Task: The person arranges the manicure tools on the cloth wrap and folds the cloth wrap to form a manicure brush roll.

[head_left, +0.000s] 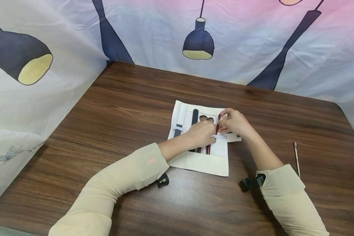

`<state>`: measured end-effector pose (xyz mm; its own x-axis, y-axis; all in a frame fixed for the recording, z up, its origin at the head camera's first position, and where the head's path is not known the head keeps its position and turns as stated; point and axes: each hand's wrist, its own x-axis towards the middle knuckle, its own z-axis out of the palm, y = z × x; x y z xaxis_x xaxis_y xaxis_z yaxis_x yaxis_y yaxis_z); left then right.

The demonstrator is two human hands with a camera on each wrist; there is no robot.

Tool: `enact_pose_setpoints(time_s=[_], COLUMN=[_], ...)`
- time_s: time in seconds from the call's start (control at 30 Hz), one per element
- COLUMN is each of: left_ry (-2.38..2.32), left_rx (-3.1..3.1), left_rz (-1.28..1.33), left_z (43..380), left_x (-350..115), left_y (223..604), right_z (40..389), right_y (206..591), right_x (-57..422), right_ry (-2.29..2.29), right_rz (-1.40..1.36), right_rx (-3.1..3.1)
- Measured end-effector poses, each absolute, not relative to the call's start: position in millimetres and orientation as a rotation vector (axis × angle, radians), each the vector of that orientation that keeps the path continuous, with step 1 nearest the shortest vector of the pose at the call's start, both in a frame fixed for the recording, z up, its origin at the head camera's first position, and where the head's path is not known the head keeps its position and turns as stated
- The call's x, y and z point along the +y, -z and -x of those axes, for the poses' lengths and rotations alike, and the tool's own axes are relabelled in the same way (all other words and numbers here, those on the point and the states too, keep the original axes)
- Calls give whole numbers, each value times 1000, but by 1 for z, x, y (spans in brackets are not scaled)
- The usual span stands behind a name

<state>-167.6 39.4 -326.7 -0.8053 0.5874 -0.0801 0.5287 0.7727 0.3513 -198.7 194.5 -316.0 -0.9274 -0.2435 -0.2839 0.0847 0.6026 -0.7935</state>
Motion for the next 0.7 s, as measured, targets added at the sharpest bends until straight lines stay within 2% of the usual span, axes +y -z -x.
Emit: enact_pose_setpoints(time_s=[0.7], left_ry=[-500], left_rx=[2781], left_rz=[-911], left_z=[168], left_x=[38], left_y=[328], right_z=[197], right_y=[318], right_x=[196], right_ry=[970], right_rz=[254], right_rx=[2473])
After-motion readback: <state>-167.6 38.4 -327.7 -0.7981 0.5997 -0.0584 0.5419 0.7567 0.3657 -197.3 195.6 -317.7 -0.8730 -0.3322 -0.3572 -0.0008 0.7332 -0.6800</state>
